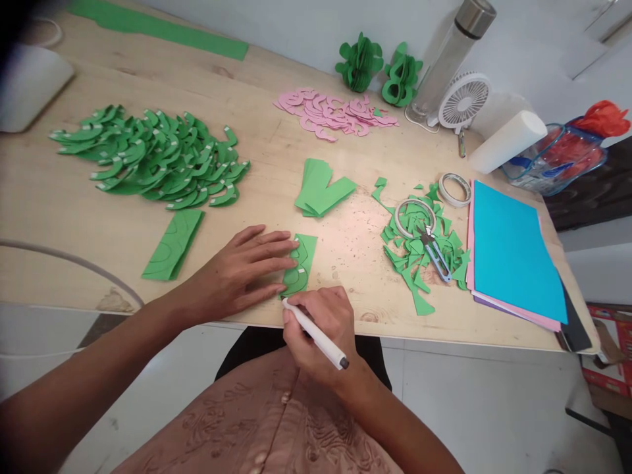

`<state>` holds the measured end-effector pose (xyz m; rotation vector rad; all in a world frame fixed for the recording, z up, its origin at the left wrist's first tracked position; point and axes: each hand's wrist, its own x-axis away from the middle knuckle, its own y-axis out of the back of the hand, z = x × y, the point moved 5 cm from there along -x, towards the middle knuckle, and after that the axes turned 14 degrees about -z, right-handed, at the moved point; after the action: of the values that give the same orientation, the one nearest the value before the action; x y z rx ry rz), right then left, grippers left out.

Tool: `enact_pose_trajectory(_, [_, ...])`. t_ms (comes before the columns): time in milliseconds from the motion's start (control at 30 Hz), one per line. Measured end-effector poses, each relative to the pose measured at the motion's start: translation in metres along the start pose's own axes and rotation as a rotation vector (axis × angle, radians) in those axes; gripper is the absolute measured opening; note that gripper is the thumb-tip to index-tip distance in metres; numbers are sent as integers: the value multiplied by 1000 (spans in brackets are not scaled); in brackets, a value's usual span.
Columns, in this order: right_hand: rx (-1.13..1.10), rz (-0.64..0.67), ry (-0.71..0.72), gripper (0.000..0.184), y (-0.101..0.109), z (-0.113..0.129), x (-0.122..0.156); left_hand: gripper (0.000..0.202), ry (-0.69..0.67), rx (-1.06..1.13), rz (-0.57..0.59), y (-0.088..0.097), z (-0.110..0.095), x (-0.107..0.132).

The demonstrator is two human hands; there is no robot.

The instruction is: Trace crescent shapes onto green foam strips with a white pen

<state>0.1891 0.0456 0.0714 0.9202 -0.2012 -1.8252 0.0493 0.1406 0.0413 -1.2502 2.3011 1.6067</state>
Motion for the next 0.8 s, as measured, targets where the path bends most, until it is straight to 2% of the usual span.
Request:
enact_pose_trajectory(533, [18,48,17,9,-3,-1,1,26,-29,-16,-11,0,-1,0])
enact_pose_trajectory(800, [19,32,34,7,-4,-1,2,25,-44,-16,-26,1,-2,0])
